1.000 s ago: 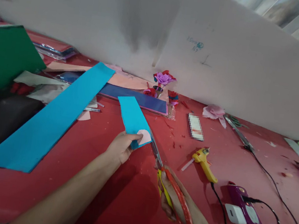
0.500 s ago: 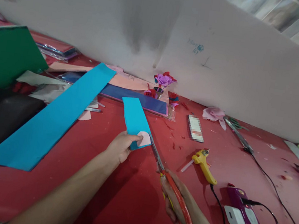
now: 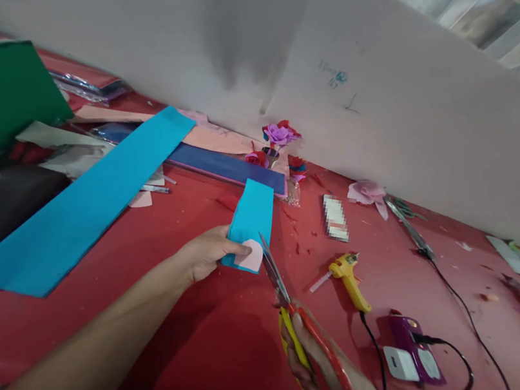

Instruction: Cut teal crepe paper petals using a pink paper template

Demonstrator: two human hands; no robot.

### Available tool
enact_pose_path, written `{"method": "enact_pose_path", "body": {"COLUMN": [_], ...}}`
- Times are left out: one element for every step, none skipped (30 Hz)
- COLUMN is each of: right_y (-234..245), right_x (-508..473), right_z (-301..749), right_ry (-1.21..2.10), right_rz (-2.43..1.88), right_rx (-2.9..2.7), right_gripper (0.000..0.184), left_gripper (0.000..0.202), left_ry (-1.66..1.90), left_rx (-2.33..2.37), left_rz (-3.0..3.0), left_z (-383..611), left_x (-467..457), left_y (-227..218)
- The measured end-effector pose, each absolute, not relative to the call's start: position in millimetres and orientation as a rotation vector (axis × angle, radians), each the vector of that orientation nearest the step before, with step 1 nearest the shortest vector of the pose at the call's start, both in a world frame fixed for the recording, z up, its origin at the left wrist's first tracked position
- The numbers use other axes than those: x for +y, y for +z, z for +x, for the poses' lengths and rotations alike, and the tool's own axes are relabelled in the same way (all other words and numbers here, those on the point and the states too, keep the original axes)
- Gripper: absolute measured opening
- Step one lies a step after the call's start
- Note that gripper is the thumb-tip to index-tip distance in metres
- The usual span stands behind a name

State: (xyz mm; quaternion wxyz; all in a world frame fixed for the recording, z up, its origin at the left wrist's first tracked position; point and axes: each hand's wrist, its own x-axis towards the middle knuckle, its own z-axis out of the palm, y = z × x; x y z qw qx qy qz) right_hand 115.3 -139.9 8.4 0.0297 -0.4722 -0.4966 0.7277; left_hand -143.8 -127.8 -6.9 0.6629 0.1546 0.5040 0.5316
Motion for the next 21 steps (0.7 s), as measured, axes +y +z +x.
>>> {"method": "enact_pose_path", "body": {"right_y": [6, 4, 1, -2, -5, -6, -7, -7, -6, -5, -4, -4, -3, -3, -2, -1, 0, 3, 5, 8, 11], "right_x": [-139, -139, -138, -138, -138, -138, -138, -138, -138, -138, -137, -137, -136, -136, -136, -136, -136, -137, -137, -138, -139], "right_z": [116, 117, 118, 120, 121, 122, 123, 124, 125, 125, 126, 126, 126, 126, 126, 126, 125, 124, 122, 121, 120], "right_ry": [2.248, 2.253, 2.257, 2.262, 2.260, 2.255, 2.250, 2.249, 2.243, 2.246, 2.251, 2.256, 2.254, 2.262, 2.263, 2.257, 2.238, 2.214, 2.176, 2.135, 2.101], "right_rz": [-1.432, -1.413, -1.409, -1.416, -1.434, -1.450, -1.461, -1.468, -1.477, -1.485, -1.491, -1.497, -1.505, -1.508, -1.515, -1.525, -1.541, -1.562, -1.583, -1.603, -1.616], "right_rx": [-1.538, -1.518, -1.475, -1.429, -1.391, -1.370, -1.365, -1.359, -1.346, -1.328, -1.312, -1.303, -1.305, -1.315, -1.331, -1.356, -1.395, -1.441, -1.486, -1.523, -1.547], "right_gripper": [0.056, 0.058, 0.060, 0.064, 0.066, 0.067, 0.066, 0.066, 0.067, 0.069, 0.071, 0.074, 0.077, 0.081, 0.085, 0.087, 0.087, 0.087, 0.086, 0.084, 0.081], "left_gripper": [0.024, 0.023, 0.023, 0.022, 0.022, 0.022, 0.021, 0.021, 0.021, 0.020, 0.020, 0.020, 0.020, 0.020, 0.020, 0.020, 0.021, 0.022, 0.023, 0.023, 0.024], "left_ry": [1.198, 1.195, 1.193, 1.190, 1.188, 1.185, 1.183, 1.183, 1.180, 1.177, 1.172, 1.166, 1.160, 1.154, 1.148, 1.142, 1.138, 1.135, 1.132, 1.133, 1.131], "left_rx": [1.138, 1.142, 1.145, 1.147, 1.145, 1.144, 1.142, 1.142, 1.143, 1.143, 1.142, 1.142, 1.143, 1.147, 1.149, 1.153, 1.156, 1.155, 1.154, 1.151, 1.151], "left_rz": [0.361, 0.373, 0.385, 0.398, 0.411, 0.423, 0.435, 0.447, 0.457, 0.467, 0.478, 0.488, 0.500, 0.512, 0.527, 0.539, 0.546, 0.549, 0.548, 0.545, 0.542], "left_z": [-143, -142, -142, -142, -141, -141, -141, -142, -142, -142, -143, -143, -144, -145, -145, -146, -147, -147, -148, -149, -150], "left_x": [-128, -129, -129, -129, -130, -130, -130, -130, -130, -130, -130, -130, -130, -130, -130, -130, -130, -131, -131, -131, -132], "left_y": [-7, -7, -7, -7, -7, -7, -7, -7, -7, -8, -8, -8, -8, -8, -8, -9, -9, -9, -10, -10, -11]}}
